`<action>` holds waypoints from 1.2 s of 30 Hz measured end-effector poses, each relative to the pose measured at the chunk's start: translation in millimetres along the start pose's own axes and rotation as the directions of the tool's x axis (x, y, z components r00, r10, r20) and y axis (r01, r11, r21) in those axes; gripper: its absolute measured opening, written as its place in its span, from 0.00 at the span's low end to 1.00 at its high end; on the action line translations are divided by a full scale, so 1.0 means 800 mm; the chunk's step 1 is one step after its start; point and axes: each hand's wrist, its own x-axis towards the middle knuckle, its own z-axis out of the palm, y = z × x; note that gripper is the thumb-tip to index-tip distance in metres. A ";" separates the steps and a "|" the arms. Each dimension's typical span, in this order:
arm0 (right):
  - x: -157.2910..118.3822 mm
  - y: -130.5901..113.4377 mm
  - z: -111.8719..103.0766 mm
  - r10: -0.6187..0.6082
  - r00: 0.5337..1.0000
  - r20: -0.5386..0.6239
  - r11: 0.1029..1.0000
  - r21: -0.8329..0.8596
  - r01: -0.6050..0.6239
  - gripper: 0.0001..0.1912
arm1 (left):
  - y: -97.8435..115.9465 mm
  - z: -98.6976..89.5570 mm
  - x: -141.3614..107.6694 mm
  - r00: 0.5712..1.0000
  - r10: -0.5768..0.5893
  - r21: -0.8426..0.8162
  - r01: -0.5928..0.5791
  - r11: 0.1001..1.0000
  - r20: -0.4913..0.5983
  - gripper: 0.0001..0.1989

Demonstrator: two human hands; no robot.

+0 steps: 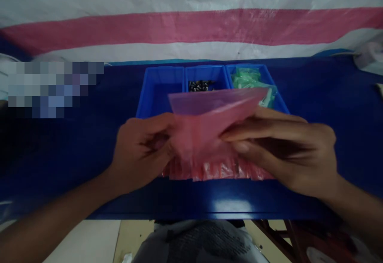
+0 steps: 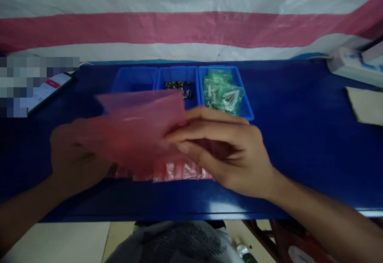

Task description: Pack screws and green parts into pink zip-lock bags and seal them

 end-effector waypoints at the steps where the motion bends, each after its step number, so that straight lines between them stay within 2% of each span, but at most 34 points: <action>1: -0.002 -0.001 0.002 -0.016 1.000 0.017 1.000 -0.016 0.016 0.12 | 0.002 0.003 0.001 0.999 0.006 -0.045 -0.004 0.999 0.052 0.21; 2: -0.004 -0.001 0.004 -0.025 0.999 0.025 0.999 -0.040 0.026 0.16 | 0.003 0.006 0.002 0.996 0.014 -0.086 -0.006 0.996 0.090 0.24; 4: -0.007 0.000 0.007 -0.015 1.000 0.022 0.997 -0.080 0.017 0.22 | 0.003 0.009 0.005 0.995 0.021 -0.113 -0.011 0.994 0.093 0.22; 6: -0.009 0.005 0.008 0.000 1.000 0.026 0.999 -0.038 0.001 0.28 | -0.002 0.003 0.010 1.000 0.013 -0.044 -0.013 0.999 -0.005 0.17; 8: -0.010 0.010 0.008 0.007 1.000 0.028 0.999 0.038 -0.008 0.33 | -0.011 -0.011 0.019 0.990 0.004 0.065 0.005 0.998 -0.143 0.16; 10: -0.007 0.014 0.006 0.021 1.000 -0.009 0.997 0.079 -0.020 0.31 | -0.023 -0.033 0.031 0.966 0.006 0.206 0.048 0.977 -0.257 0.19; 12: -0.004 0.016 0.002 0.039 0.997 -0.062 0.997 0.073 -0.035 0.23 | -0.036 -0.056 0.044 0.964 0.039 0.434 0.083 0.897 -0.264 0.24; 13: -0.002 0.017 0.001 0.049 0.995 -0.085 0.997 0.066 -0.043 0.20 | -0.042 -0.066 0.049 0.967 0.064 0.574 0.092 0.814 -0.246 0.26; 14: 0.000 0.017 -0.001 0.057 0.994 -0.098 0.997 0.059 -0.051 0.18 | -0.047 -0.074 0.053 0.969 0.116 0.693 0.072 0.718 -0.220 0.32; 15: 0.001 0.018 -0.002 0.061 0.993 -0.104 0.997 0.050 -0.056 0.17 | -0.051 -0.080 0.056 0.969 0.160 0.777 0.048 0.628 -0.190 0.37; 17: 0.003 0.018 -0.005 0.069 0.991 -0.115 0.997 0.026 -0.066 0.14 | -0.056 -0.084 0.056 0.966 0.238 0.856 -0.039 0.515 -0.099 0.39; 20: 0.003 0.019 -0.006 0.054 0.991 -0.118 0.998 -0.023 -0.057 0.11 | -0.059 -0.077 0.050 0.947 0.277 0.834 -0.283 0.474 0.164 0.32; 22: 0.003 0.020 -0.007 0.032 0.994 -0.100 0.997 -0.062 -0.039 0.11 | -0.062 -0.072 0.046 0.891 0.272 0.770 -0.451 0.451 0.363 0.30; 24: 0.004 0.020 -0.006 0.002 0.997 -0.071 0.996 -0.087 -0.008 0.11 | -0.064 -0.069 0.045 0.843 0.261 0.734 -0.538 0.413 0.471 0.30; 29: 0.005 0.019 -0.003 -0.086 0.996 -0.009 0.988 -0.127 0.084 0.12 | -0.061 -0.064 0.043 0.810 0.299 0.762 -0.580 0.286 0.504 0.30; 31: 0.004 0.019 -0.003 -0.109 0.994 0.000 0.985 -0.136 0.108 0.13 | -0.057 -0.062 0.039 0.819 0.306 0.782 -0.564 0.267 0.486 0.28; 33: 0.003 0.018 -0.003 -0.121 0.993 0.008 0.982 -0.143 0.121 0.13 | -0.054 -0.062 0.039 0.840 0.298 0.789 -0.534 0.305 0.454 0.27; 36: 0.002 0.018 -0.005 -0.145 0.989 0.000 0.976 -0.162 0.143 0.12 | -0.050 -0.072 0.056 0.868 0.283 0.749 -0.496 0.439 0.409 0.23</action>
